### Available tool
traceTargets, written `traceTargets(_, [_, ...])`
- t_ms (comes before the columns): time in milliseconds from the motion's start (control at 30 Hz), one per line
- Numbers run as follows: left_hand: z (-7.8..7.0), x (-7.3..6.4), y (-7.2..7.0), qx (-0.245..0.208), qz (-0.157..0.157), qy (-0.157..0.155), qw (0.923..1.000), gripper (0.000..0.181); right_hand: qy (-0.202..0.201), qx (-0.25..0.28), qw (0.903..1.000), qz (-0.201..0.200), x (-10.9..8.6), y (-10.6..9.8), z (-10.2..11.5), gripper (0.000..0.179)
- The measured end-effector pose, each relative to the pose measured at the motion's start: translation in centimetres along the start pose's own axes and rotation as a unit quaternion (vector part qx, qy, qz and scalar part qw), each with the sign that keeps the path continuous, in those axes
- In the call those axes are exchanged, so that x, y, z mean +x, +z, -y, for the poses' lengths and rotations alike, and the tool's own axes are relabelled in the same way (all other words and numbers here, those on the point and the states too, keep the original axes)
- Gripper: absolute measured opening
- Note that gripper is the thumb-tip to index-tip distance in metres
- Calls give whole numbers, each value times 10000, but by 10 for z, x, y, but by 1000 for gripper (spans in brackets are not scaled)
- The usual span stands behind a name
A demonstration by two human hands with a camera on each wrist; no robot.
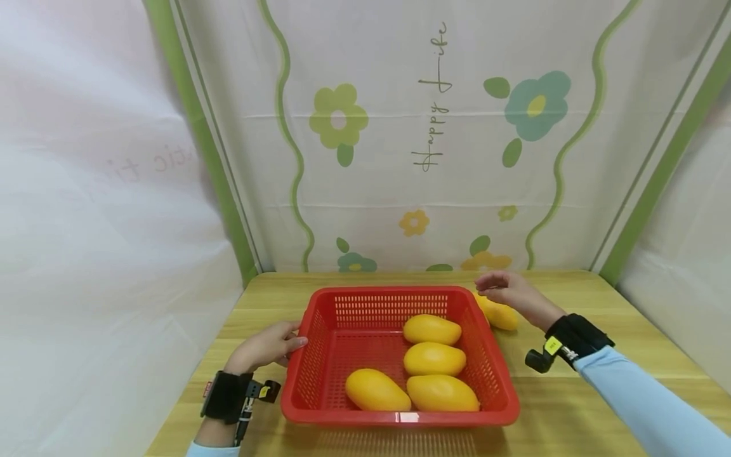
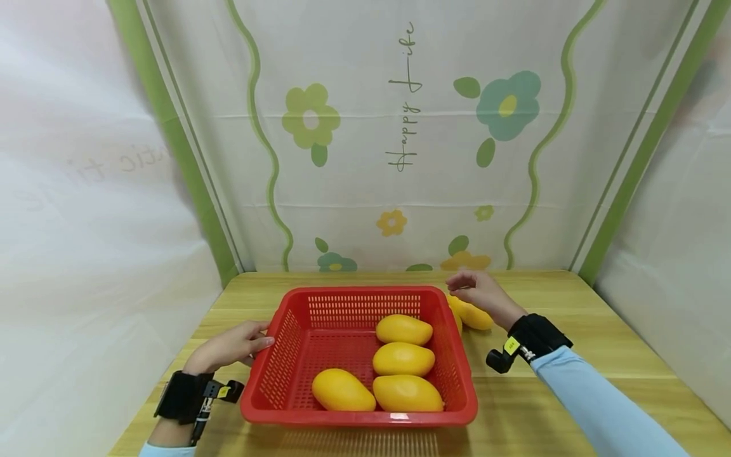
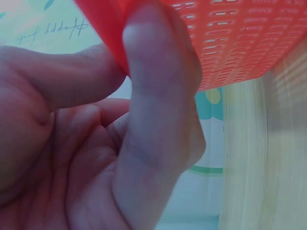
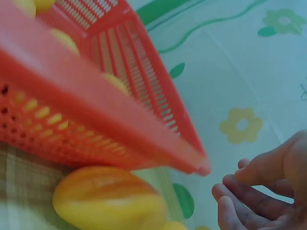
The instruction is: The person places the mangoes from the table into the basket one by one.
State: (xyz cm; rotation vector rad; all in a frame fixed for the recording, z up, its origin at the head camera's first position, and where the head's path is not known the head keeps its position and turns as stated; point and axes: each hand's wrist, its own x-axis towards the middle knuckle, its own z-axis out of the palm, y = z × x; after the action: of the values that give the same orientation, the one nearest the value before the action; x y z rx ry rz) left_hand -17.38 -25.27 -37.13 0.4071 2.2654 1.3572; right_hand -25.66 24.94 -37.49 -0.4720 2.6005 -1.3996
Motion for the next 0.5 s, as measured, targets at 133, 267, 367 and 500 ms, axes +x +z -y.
traceTargets(133, [0,-1,0,8,1,-1,10000,44,67,-188,9998,81,9,5,-10,40])
traceTargets(267, [-2,-1,0,17,8,10,10000,44,171,-387,9990,122,17,10,-14,39])
traceTargets(367, [-3,0,0,7,27,32,10000,44,290,-616,9977,74,21,14,-14,37])
traceTargets(500, [-5,0,1,2,31,33,10000,44,422,-849,9955,54,24,18,-16,37])
